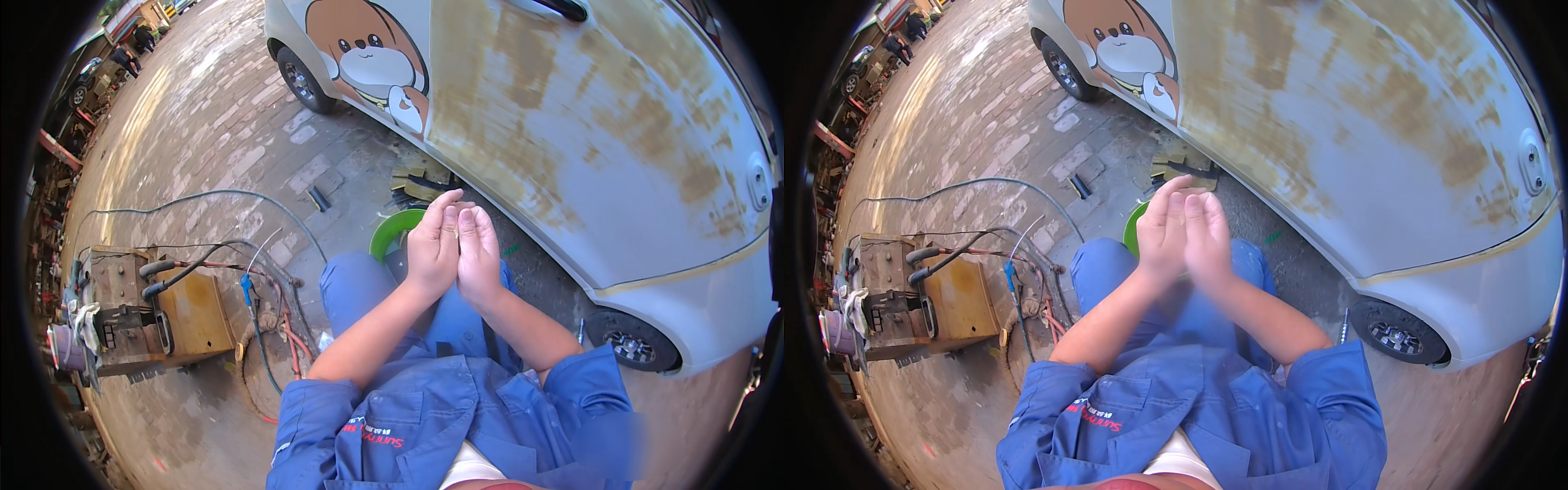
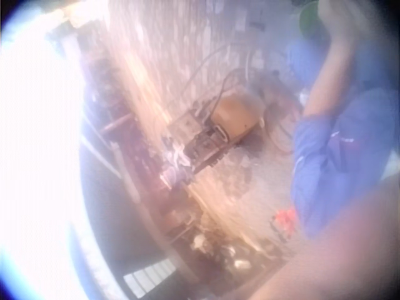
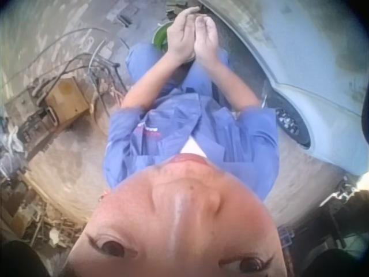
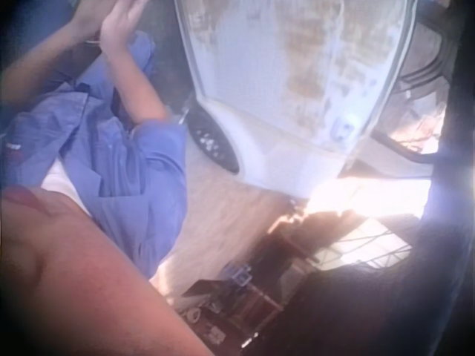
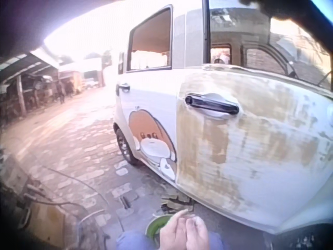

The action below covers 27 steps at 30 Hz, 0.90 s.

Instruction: The person removes a black door handle from a white car door, cleans the mounting area, and then reattaches the handle, pressing it into place and adjusting its position.

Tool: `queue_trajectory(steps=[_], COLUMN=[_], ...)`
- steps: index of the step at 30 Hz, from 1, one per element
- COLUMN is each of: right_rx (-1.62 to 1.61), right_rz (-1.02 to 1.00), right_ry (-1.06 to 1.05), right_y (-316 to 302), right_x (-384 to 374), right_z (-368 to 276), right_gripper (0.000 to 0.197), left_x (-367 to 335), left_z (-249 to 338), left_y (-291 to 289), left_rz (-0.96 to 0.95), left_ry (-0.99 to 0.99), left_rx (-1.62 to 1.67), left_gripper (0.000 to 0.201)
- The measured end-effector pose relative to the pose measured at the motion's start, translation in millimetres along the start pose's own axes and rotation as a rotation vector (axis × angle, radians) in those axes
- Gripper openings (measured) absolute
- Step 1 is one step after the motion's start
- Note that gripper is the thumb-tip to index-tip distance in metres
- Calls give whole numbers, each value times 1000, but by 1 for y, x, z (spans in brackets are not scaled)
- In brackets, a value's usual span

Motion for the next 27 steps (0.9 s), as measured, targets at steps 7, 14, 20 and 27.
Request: queue_trajectory(steps=[7, 14, 20, 27], right_rx=[133, -141, -128, -97], right_rz=[170, 37, -35, 44], right_ry=[32, 51, 61, 128], right_y=[-28, -33, -33, -53], right_x=[3, -13, -16, -15], right_z=[16, 16, 6, 19], right_gripper=[36, 34, 32, 27], left_x=[2, 6, 21, 31], left_z=[-24, -30, -38, -9], left_y=[20, 7, 3, 6], left_rz=[-81, -105, -127, -70], left_ry=[-292, -123, -137, 252], left_rx=[340, 14, 209, -145], left_gripper=[29, 32, 41, 51])
Point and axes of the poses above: each hand's wrist, its own x-axis away from the middle knuckle, its own y-axis out of the palm, z = x × y, the point moved 6 cm from there along -x, towards the middle knuckle, and after that the axes turned 9 degrees about -x, right-handed, at the moved point
